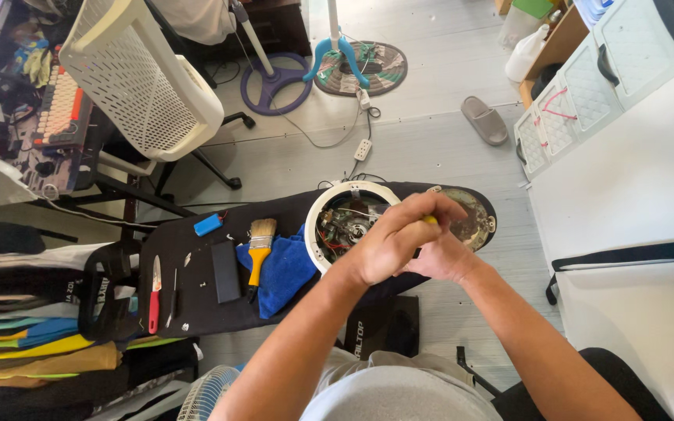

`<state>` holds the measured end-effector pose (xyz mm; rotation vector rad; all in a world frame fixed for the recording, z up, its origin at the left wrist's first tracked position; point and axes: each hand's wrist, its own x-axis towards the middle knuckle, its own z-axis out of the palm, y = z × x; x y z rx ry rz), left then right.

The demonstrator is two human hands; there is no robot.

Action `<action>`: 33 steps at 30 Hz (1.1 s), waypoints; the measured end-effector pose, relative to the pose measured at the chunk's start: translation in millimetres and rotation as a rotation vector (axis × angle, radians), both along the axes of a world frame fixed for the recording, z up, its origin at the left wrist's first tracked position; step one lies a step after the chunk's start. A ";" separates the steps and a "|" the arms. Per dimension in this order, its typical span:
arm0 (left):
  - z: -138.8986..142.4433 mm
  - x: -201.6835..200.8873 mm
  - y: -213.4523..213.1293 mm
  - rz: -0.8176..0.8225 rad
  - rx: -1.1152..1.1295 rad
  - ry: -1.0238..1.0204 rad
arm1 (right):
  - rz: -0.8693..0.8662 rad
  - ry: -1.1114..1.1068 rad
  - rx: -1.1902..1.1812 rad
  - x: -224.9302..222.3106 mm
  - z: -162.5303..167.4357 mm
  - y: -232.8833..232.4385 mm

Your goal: The person services a small electric appliance on an ironing board. They use a screwdriver to unscrew and remove the base cover, brush dust from the internal components, handle the wiring and motor parts, and work the cover back into place by hand.

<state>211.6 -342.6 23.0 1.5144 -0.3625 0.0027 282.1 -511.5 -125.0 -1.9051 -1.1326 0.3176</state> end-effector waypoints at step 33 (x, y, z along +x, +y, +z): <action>46.6 -20.6 7.2 0.244 0.652 -0.235 | -0.067 -0.185 0.006 -7.3 15.7 -10.1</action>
